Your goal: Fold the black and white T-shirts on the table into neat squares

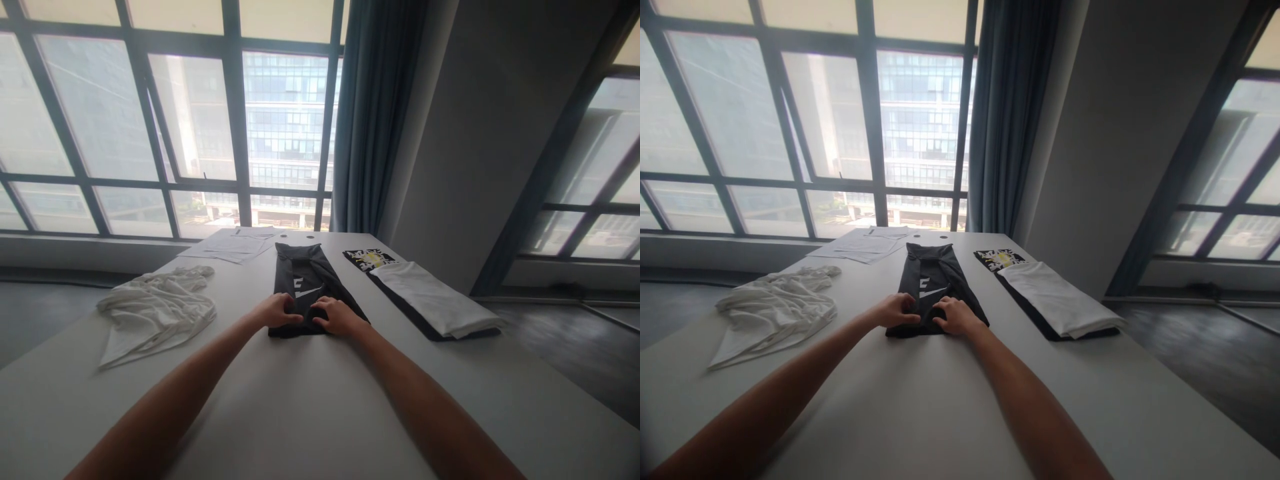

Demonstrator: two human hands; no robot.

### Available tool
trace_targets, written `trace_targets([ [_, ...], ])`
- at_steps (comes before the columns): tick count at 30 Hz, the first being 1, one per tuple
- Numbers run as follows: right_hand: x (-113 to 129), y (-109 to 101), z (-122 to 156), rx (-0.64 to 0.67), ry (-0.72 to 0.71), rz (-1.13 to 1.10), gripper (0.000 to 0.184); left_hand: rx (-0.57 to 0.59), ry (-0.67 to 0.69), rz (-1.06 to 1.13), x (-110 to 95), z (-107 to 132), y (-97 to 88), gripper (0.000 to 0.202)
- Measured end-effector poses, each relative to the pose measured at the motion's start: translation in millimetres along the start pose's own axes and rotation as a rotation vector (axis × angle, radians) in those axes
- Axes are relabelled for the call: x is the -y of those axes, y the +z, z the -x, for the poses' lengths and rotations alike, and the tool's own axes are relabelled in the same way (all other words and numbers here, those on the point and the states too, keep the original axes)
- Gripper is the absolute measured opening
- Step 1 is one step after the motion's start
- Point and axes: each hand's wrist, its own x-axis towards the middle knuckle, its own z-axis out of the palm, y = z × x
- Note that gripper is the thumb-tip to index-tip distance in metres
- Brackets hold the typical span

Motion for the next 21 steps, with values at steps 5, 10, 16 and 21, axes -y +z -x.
trace_targets([
  [5,-8.9,-7.5,-0.8,0.188,0.042,-0.064,0.073,0.063,0.068,-0.185,1.5,17.3,4.7,0.037],
  [10,-10.6,-20.1,0.5,0.181,0.014,-0.064,0.061,-0.027,0.021,-0.223,-5.2,19.6,1.5,0.020],
  [16,7.9,-26.5,1.1,0.142,-0.076,-0.090,0.036,-0.281,-0.082,0.007,-16.1,12.1,-12.2,0.029],
  [21,8.5,-21.6,0.2,0.195,-0.104,-0.098,0.028,-0.286,0.096,0.200,-22.7,10.7,1.3,0.032],
])
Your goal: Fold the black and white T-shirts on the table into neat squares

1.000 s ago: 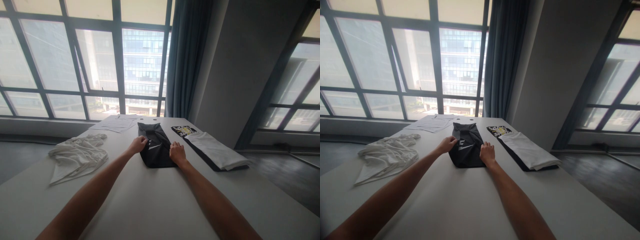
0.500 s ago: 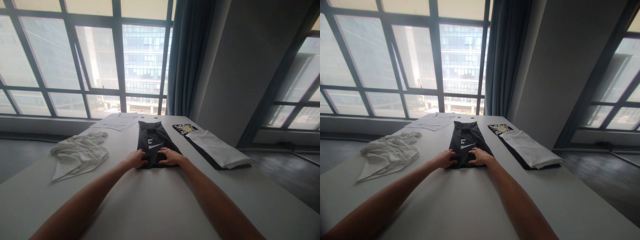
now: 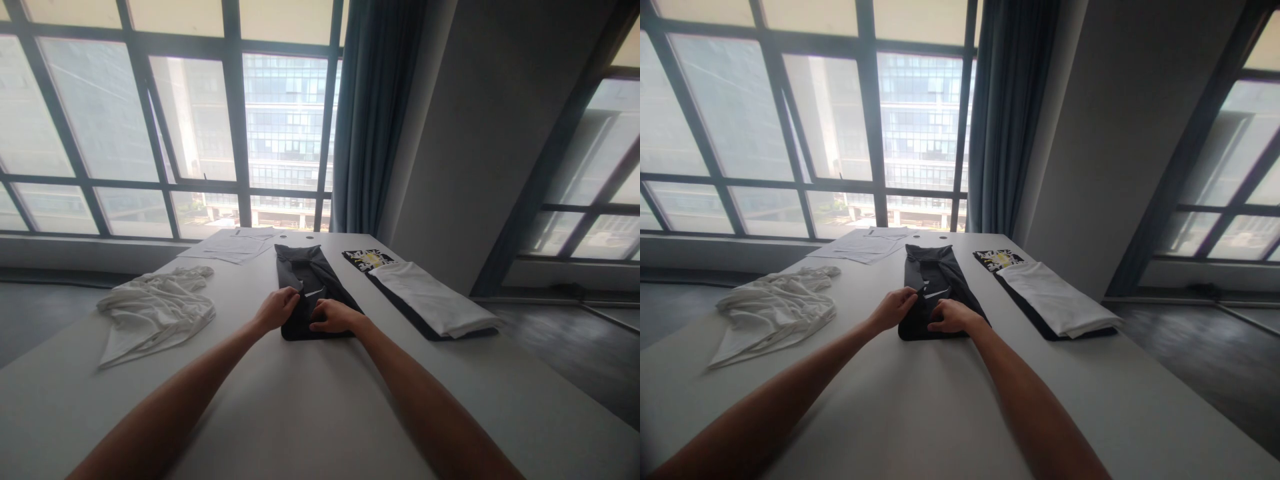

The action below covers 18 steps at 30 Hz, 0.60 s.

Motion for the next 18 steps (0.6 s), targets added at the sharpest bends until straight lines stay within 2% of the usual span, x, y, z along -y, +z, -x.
trace_targets([
  [4,-3.8,2.3,-1.8,-0.003,-0.063,-0.073,0.021,0.152,0.110,-0.054,2.1,13.5,5.1,0.043],
  [8,0.7,5.1,-6.4,-0.045,-0.066,-0.195,0.024,0.218,0.146,-0.267,6.9,26.2,-1.3,0.066],
  [11,7.0,13.5,-13.8,-0.127,0.015,-0.370,0.033,0.237,0.102,-0.371,11.0,32.3,-4.2,0.050],
  [14,11.6,27.4,-22.6,-0.258,0.144,-0.496,0.046,0.261,0.104,-0.358,13.9,37.2,-3.3,0.028],
  [16,13.4,36.1,-27.2,-0.289,0.170,-0.521,0.042,0.253,0.117,-0.349,14.8,40.5,-1.4,0.027],
  [18,14.8,40.9,-29.7,-0.312,0.135,-0.537,0.028,0.218,0.121,-0.357,14.9,43.7,1.2,0.029],
])
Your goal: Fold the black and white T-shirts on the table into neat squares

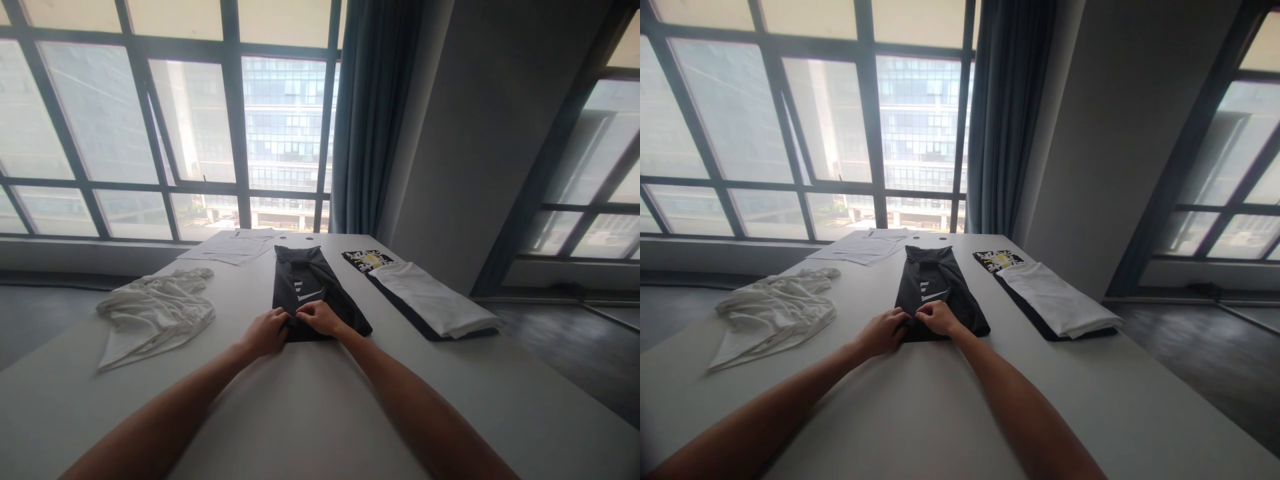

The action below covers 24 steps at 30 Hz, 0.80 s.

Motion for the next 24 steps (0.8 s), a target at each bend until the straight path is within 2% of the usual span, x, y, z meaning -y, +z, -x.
trace_targets([
  [2,1.6,0.7,0.4,-0.038,-0.027,-0.054,0.022,-0.051,-0.039,-0.015,-1.7,1.9,3.0,0.033],
  [5,8.0,-5.4,2.2,-0.067,0.001,-0.188,0.034,-0.098,-0.136,-0.040,-3.5,2.7,5.4,0.038],
  [9,13.4,-15.1,2.9,-0.048,-0.001,-0.334,0.046,-0.099,-0.219,-0.107,-3.6,2.3,1.0,0.039],
  [11,11.9,-16.1,1.7,-0.074,0.015,-0.339,0.043,-0.093,-0.223,-0.138,-4.0,3.4,-3.2,0.037],
  [14,6.9,-13.0,0.1,-0.062,0.110,-0.272,0.035,-0.094,-0.138,-0.161,-5.2,6.5,-7.1,0.041],
  [17,4.9,-12.1,2.2,0.009,0.150,-0.064,0.028,-0.085,0.019,-0.128,-5.4,9.3,-5.3,0.057],
  [19,7.0,-16.1,5.8,-0.040,0.118,0.211,0.024,-0.063,0.110,-0.083,-4.8,10.3,-2.3,0.060],
  [21,10.6,-23.6,9.8,-0.078,0.109,0.501,0.021,-0.039,0.153,-0.049,-4.1,10.6,0.2,0.051],
  [24,14.4,-36.3,14.0,-0.022,0.181,0.763,0.026,-0.018,0.146,-0.046,-3.7,9.9,2.2,0.029],
])
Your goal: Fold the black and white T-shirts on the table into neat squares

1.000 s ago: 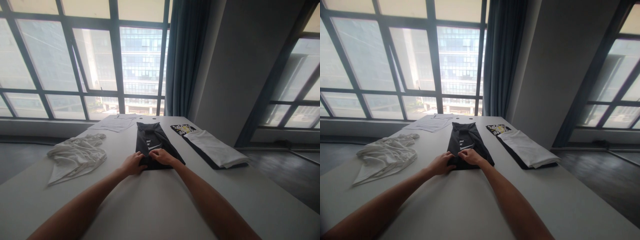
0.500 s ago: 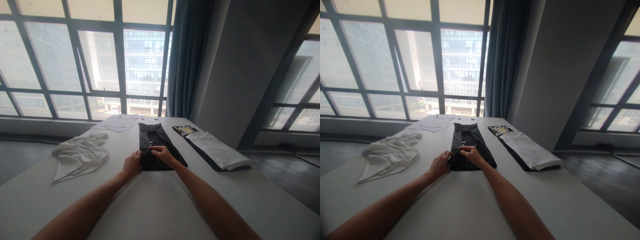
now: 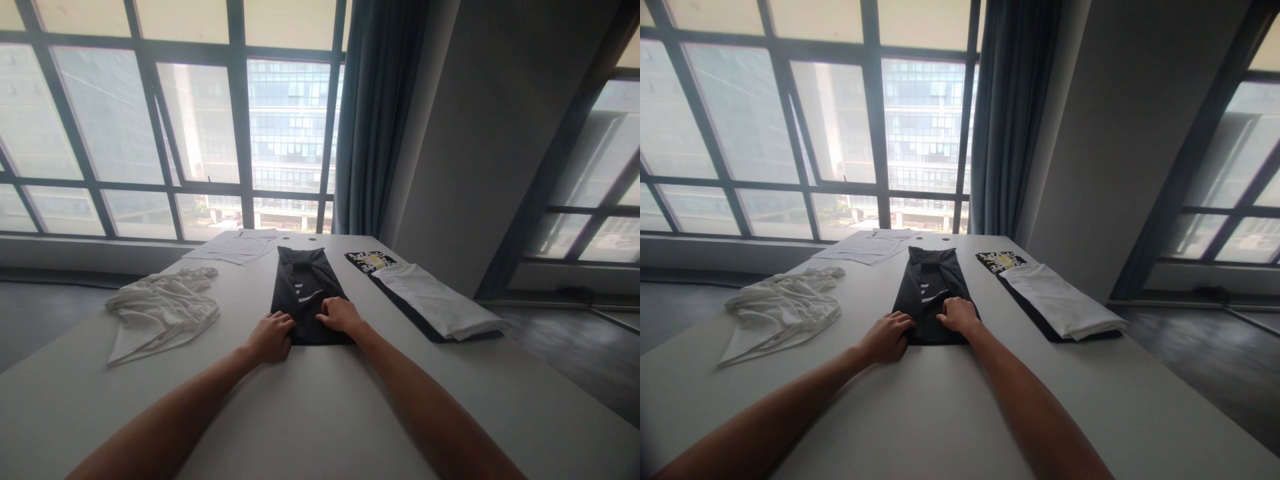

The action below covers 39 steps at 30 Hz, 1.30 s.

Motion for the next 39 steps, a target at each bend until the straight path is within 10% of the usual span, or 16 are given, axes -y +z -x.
trace_targets([
  [12,-22.3,-4.2,-4.3,0.040,0.262,0.125,0.038,-0.307,-0.315,0.322,4.1,-5.5,10.7,0.019],
  [16,-24.0,-11.1,-10.3,-0.071,0.167,-0.049,0.035,-0.396,-0.179,0.239,5.0,-4.2,9.3,0.024],
  [22,-13.3,-7.4,-14.6,-0.091,-0.057,-0.368,0.016,-0.194,0.200,0.094,-5.1,-5.3,3.5,0.028],
  [39,-12.2,2.3,-18.9,-0.130,-0.020,-0.609,0.012,0.055,0.066,0.160,-32.5,-34.4,-11.5,0.023],
])
